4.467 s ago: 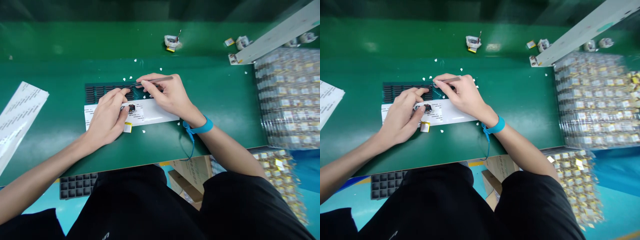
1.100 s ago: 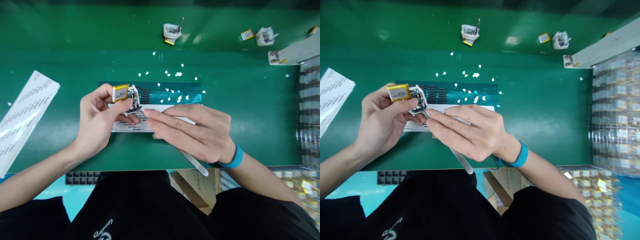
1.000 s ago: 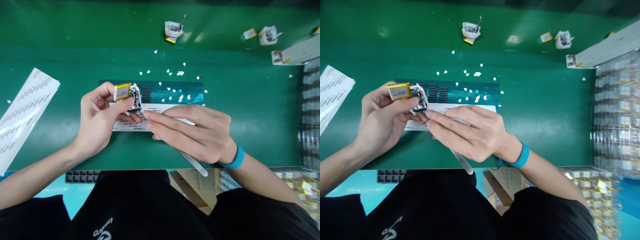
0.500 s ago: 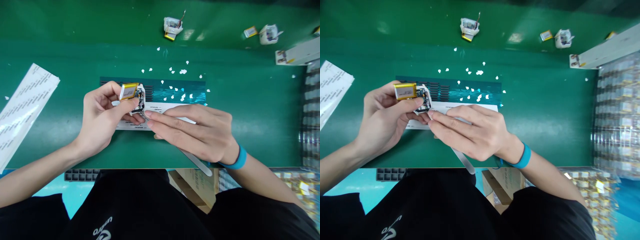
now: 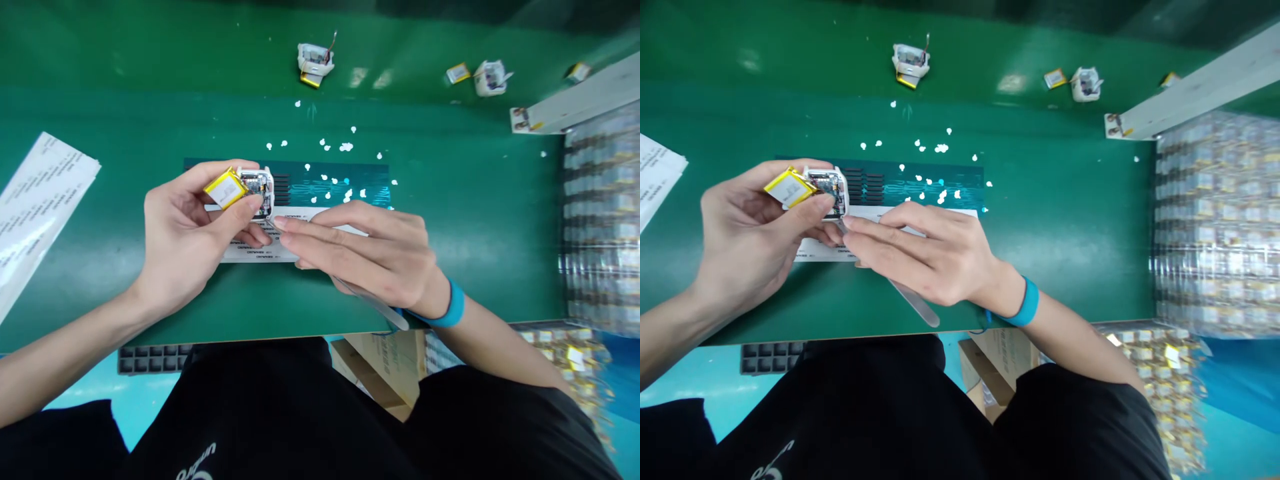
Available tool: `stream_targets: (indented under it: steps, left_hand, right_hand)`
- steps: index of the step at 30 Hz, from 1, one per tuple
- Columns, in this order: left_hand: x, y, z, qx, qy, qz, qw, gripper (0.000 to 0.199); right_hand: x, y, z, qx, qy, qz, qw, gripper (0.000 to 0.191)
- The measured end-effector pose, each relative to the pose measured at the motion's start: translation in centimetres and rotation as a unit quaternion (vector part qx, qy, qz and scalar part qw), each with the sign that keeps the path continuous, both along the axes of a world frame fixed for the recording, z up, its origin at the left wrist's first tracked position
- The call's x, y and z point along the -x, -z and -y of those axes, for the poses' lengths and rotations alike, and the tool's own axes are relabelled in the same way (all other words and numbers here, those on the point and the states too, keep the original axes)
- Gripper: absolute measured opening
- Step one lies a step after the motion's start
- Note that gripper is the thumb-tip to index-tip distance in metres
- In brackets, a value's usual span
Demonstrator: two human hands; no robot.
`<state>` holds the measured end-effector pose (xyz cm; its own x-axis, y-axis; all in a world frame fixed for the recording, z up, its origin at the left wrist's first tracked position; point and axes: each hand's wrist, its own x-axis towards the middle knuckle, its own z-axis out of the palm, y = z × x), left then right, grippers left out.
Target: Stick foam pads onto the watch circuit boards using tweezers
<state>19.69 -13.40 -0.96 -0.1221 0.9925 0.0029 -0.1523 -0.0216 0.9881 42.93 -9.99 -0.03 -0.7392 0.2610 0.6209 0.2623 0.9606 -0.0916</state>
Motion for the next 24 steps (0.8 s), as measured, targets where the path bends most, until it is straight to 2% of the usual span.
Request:
stream_targets:
  steps: [4,8,10,11,13,14,15,16,18,20,22,24]
  left_hand:
    - [0.1,0.1,0.1,0.047,0.018,-0.010,0.999,0.023]
    - [0.5,0.3,0.2,0.058,0.011,-0.018,0.998,0.031]
    - [1.5,0.8,-1.0,0.046,0.021,-0.059,0.997,0.039]
    - [2.2,1.1,-2.2,0.035,0.024,-0.097,0.994,0.044]
    - [4.4,1.8,-5.7,0.007,-0.008,-0.205,0.979,0.060]
    - [5.7,2.1,-7.8,-0.009,-0.066,-0.266,0.962,0.071]
    - [7.0,2.3,-9.9,-0.015,-0.149,-0.334,0.931,0.079]
    - [8.3,2.5,-11.9,-0.014,-0.175,-0.361,0.916,0.079]
    - [10.3,2.4,-15.0,-0.010,-0.168,-0.395,0.903,0.070]
    - [11.2,2.3,-16.7,-0.031,-0.150,-0.414,0.897,0.066]
    - [10.8,2.4,-17.7,-0.075,-0.130,-0.421,0.894,0.064]
    - [9.4,3.0,-19.1,-0.119,-0.093,-0.408,0.901,0.061]
  right_hand:
    - [0.3,0.7,-0.2,-0.005,0.008,-0.020,1.000,0.016]
    - [0.4,0.8,-0.3,-0.012,0.015,-0.032,0.999,0.020]
    - [0.4,1.0,-0.4,-0.033,0.016,-0.040,0.999,0.019]
    - [0.5,1.1,-0.5,-0.048,0.015,-0.043,0.998,0.018]
    - [0.7,1.3,-0.7,-0.075,0.014,-0.050,0.996,0.016]
    - [0.8,1.4,-0.8,-0.087,0.014,-0.055,0.995,0.015]
    - [0.9,1.5,-0.9,-0.099,0.016,-0.060,0.993,0.013]
    - [1.0,1.6,-0.9,-0.111,0.018,-0.066,0.991,0.012]
    - [1.2,1.6,-0.9,-0.129,0.024,-0.071,0.989,0.010]
    - [1.4,1.6,-0.9,-0.140,0.022,-0.071,0.987,0.010]
    - [1.4,1.6,-0.9,-0.149,0.019,-0.073,0.986,0.010]
    - [1.4,1.7,-1.0,-0.156,0.017,-0.068,0.985,0.011]
